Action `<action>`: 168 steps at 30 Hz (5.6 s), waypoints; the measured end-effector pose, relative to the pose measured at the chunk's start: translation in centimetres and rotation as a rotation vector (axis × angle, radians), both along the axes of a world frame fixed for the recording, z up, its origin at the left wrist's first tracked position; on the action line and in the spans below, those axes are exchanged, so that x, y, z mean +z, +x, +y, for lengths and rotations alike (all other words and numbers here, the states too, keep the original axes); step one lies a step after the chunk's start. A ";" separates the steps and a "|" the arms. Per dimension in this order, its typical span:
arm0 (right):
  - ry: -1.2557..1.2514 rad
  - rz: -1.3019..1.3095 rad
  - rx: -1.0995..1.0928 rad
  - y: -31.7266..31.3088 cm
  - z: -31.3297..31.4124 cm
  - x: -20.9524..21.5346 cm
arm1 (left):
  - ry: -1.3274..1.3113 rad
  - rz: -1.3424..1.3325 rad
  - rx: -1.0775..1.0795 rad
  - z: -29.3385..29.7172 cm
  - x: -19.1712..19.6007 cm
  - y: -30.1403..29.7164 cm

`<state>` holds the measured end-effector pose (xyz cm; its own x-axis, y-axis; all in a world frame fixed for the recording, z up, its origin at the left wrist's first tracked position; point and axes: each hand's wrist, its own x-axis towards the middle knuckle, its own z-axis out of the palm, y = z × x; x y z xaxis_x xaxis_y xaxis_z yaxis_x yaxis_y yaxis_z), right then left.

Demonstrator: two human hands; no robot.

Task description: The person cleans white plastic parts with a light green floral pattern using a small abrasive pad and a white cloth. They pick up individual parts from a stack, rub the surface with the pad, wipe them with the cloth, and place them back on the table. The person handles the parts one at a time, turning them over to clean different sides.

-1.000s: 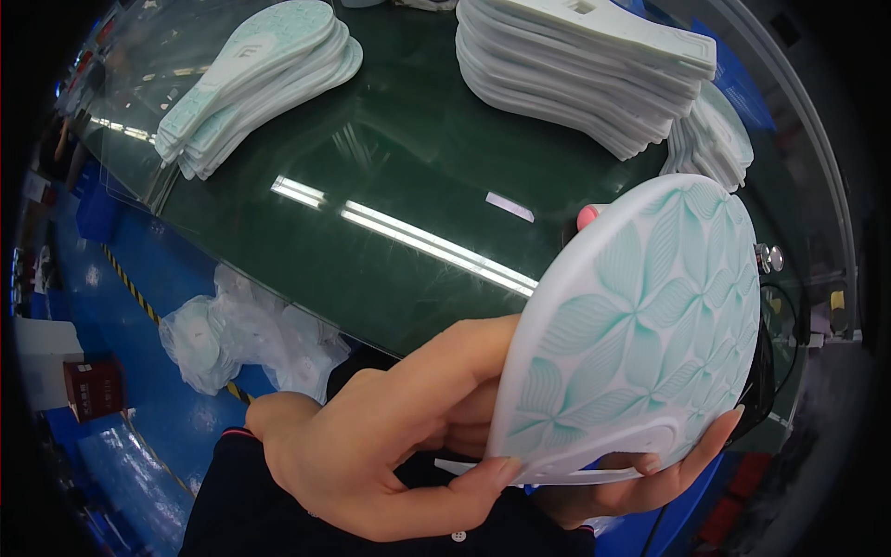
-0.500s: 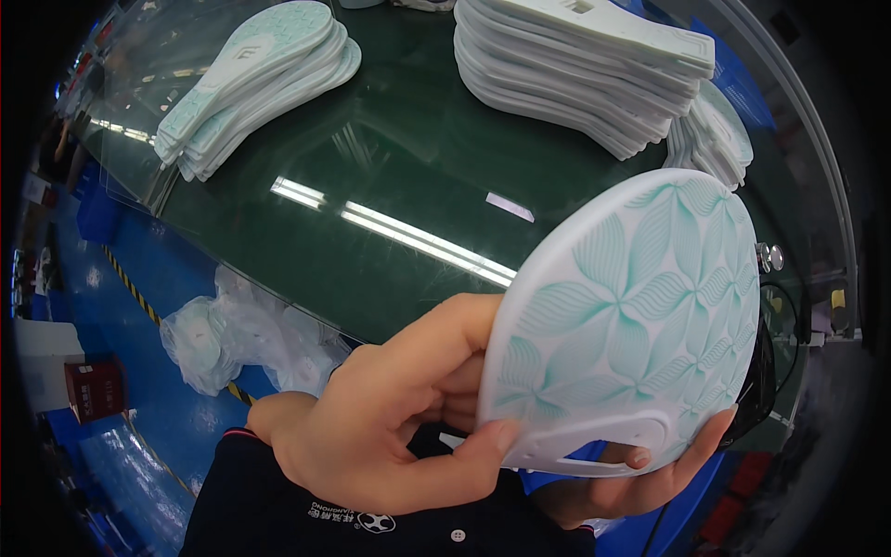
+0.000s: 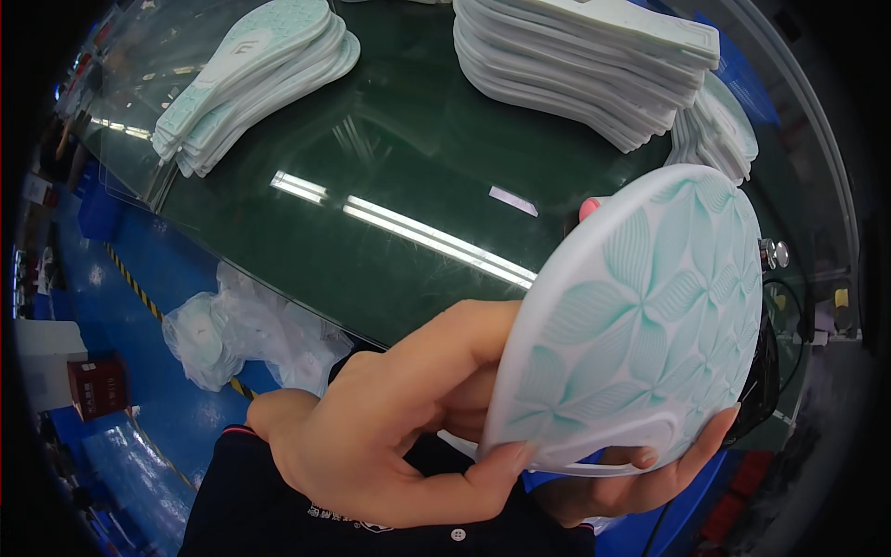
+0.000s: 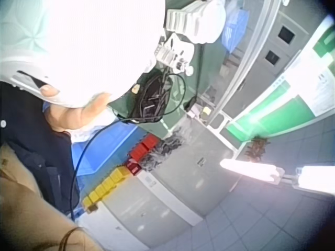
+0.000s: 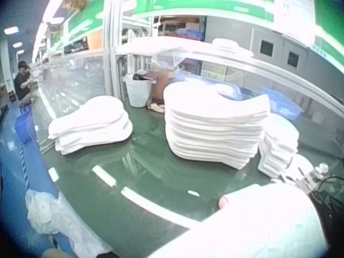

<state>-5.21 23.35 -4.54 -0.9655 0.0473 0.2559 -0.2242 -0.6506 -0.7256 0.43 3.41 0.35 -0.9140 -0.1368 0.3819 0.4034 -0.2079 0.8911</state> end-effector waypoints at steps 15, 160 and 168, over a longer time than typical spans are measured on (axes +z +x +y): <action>-0.309 -0.489 0.352 -3.2 -1.2 2.4 | 0.065 -0.388 -0.326 -0.4 0.8 -2.7; 0.955 0.231 -0.418 -0.6 -1.1 1.0 | 0.104 -0.103 0.006 -1.6 -0.4 0.4; 0.686 0.157 -0.283 -0.5 -0.1 0.1 | 0.110 -0.076 0.012 -1.4 -1.1 0.6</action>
